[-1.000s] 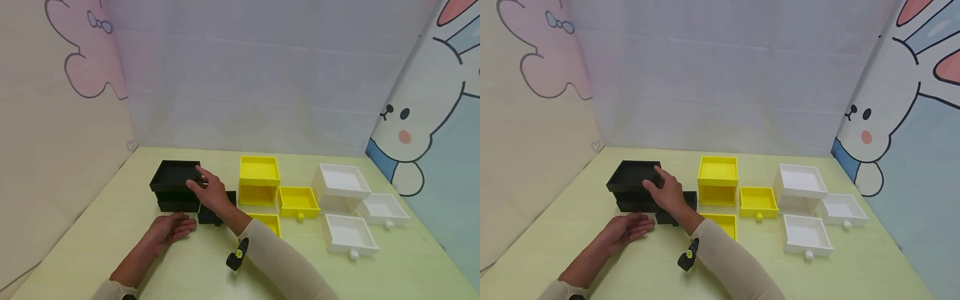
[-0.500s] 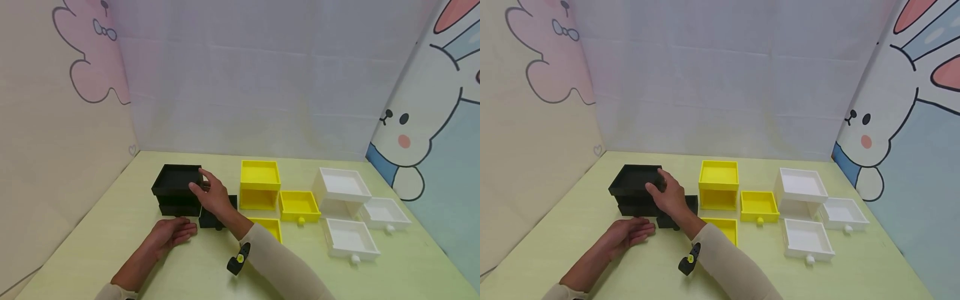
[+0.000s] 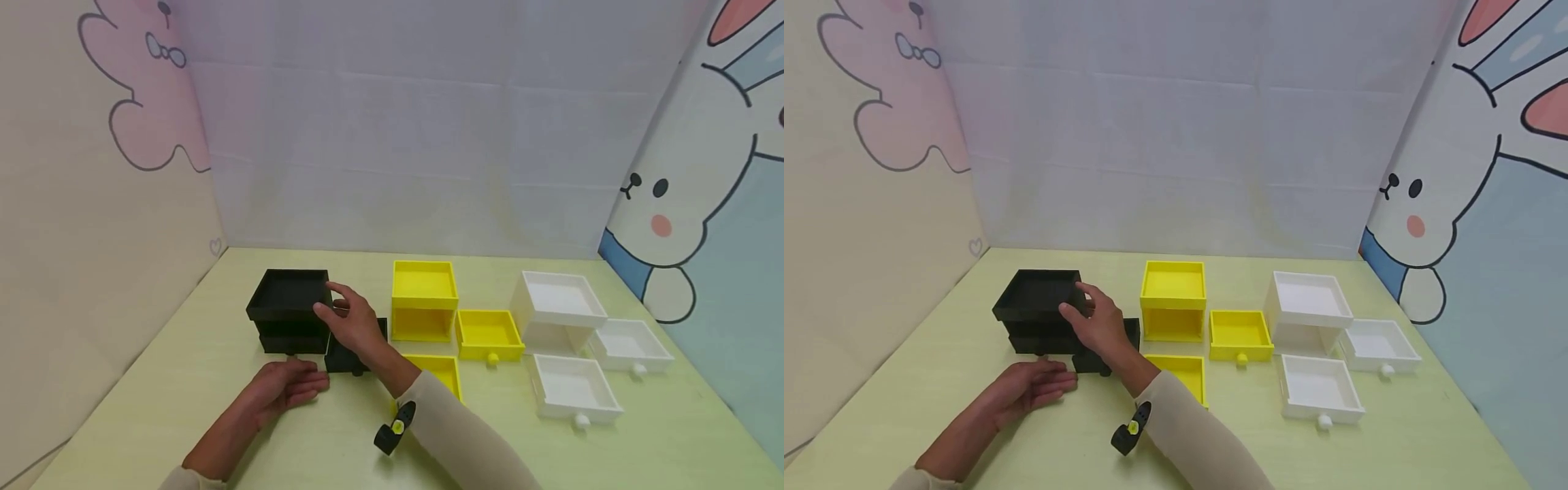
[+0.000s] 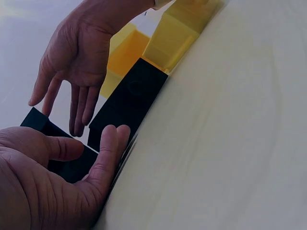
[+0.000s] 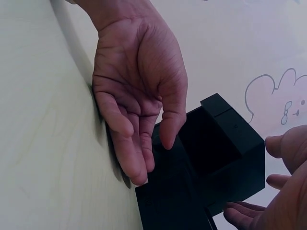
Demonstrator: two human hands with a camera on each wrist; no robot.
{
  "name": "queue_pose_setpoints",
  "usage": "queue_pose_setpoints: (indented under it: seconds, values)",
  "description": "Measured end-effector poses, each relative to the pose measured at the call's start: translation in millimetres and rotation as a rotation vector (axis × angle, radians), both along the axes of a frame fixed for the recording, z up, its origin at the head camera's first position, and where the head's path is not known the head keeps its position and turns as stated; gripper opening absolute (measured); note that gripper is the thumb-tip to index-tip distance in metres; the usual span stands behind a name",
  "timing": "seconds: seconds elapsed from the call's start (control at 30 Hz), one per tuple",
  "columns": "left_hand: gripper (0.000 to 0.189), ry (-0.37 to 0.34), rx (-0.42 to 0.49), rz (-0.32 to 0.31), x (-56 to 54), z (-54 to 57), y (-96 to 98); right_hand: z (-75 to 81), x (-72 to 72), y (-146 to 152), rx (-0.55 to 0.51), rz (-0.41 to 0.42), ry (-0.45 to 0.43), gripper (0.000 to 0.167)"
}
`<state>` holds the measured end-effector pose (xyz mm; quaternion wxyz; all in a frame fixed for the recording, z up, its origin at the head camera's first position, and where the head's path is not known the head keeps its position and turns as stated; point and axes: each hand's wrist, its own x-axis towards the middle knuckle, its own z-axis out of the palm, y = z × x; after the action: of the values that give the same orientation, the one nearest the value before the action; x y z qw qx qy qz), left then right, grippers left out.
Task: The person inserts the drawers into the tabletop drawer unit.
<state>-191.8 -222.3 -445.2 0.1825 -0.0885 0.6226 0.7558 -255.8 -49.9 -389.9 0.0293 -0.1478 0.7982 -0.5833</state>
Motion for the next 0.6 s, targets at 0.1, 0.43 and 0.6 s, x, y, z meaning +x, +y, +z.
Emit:
queue_pose_setpoints:
  seconds: [0.1, 0.43, 0.6]
  values:
    - [0.043, -0.010, 0.002, -0.035, 1.7, 0.8, 3.5, -0.5, -1.2, 3.2, 0.001, -0.004, -0.008, 0.051]
    - [0.048, 0.004, -0.008, -0.139, 6.9, 1.2, 17.8, 14.1, -8.1, 19.5, -0.051, -0.039, -0.002, 0.050]
    - [0.048, -0.011, -0.019, -0.171, 8.0, -0.9, 25.6, 17.1, -9.4, 25.0, -0.059, -0.043, 0.003, 0.049]
